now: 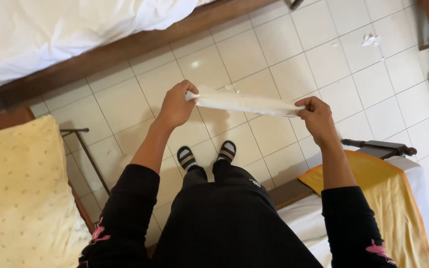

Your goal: Making beds in a hotel room.

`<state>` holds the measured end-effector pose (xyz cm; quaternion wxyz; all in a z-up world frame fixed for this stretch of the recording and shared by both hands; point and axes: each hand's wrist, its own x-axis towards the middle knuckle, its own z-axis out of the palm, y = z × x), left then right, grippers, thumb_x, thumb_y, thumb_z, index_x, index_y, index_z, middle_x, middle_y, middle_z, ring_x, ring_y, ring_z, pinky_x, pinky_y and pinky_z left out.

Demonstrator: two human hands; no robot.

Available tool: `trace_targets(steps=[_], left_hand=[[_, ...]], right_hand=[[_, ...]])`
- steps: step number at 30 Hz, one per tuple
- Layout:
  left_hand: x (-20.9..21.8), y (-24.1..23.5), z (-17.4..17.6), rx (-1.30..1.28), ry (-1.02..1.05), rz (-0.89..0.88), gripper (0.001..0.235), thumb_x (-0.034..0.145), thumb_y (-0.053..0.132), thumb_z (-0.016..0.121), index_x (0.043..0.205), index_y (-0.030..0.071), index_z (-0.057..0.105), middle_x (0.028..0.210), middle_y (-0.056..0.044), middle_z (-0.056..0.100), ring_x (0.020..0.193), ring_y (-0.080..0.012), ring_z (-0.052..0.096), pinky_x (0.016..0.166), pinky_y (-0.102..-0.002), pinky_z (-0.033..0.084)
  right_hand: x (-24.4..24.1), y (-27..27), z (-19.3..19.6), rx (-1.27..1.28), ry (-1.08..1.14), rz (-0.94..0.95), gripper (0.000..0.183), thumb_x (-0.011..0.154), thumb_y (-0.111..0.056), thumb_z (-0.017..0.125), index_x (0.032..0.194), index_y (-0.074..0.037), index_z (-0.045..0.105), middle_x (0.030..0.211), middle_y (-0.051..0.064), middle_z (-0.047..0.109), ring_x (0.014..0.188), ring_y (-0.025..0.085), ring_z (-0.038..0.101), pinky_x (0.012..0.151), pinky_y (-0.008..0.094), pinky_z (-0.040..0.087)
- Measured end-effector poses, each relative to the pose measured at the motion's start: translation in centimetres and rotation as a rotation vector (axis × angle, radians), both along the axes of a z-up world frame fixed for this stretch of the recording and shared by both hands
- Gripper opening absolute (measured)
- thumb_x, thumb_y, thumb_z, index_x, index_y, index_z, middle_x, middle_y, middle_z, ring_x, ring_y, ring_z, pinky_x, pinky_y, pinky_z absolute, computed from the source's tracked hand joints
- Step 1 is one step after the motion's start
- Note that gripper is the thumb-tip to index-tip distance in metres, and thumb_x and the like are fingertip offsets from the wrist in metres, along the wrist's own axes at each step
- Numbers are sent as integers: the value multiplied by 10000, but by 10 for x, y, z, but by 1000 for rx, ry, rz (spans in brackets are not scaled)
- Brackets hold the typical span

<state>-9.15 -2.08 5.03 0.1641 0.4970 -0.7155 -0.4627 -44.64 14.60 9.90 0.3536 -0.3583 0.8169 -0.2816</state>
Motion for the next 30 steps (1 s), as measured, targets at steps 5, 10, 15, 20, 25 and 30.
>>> trace_targets(steps=[5, 10, 15, 20, 25, 30], left_hand=[[4, 3, 36, -8, -40, -119, 317, 823, 24, 710, 1126, 78, 631, 1188, -164, 574, 1091, -350, 606, 958, -420, 499], [24, 27, 7, -77, -138, -241, 437, 754, -22, 720, 1166, 75, 613, 1147, -164, 519, 1089, -351, 567, 971, -419, 476], [38, 39, -12, -106, -135, -274, 396, 782, -92, 627, 1158, 29, 606, 1158, -172, 513, 1048, -343, 586, 919, -411, 504], [34, 21, 5, -270, -228, -285, 236, 843, -75, 632, 1050, 35, 659, 1095, -143, 551, 1038, -323, 605, 869, -413, 523], [31, -9, 30, -439, -240, -248, 83, 892, 31, 703, 971, 44, 681, 1069, -118, 581, 1034, -309, 604, 856, -427, 524], [28, -39, 49, -354, -111, -64, 127, 934, 169, 739, 953, 51, 693, 922, -98, 705, 919, -294, 631, 796, -423, 499]], right_hand=[[14, 27, 1, -65, -14, -193, 191, 910, -182, 726, 923, 8, 713, 736, 12, 608, 652, 109, 449, 576, 286, 352], [43, 68, -15, 20, 64, -214, 281, 887, -274, 778, 846, 1, 737, 668, 14, 612, 611, 110, 469, 568, 295, 383], [64, 88, -16, 21, 71, 17, 313, 781, -213, 821, 1010, -27, 717, 786, 39, 601, 755, 178, 542, 678, 349, 477], [71, 76, -19, -15, 285, 88, 182, 864, -126, 754, 1028, -50, 739, 875, 108, 663, 891, 279, 583, 814, 404, 495], [71, 44, -11, -140, 493, 47, 148, 871, -80, 749, 1015, -47, 748, 952, 168, 664, 943, 361, 583, 840, 443, 494], [61, 10, -5, -394, 532, -45, 174, 872, -68, 732, 1029, 4, 703, 994, 173, 691, 934, 347, 599, 805, 442, 497]])
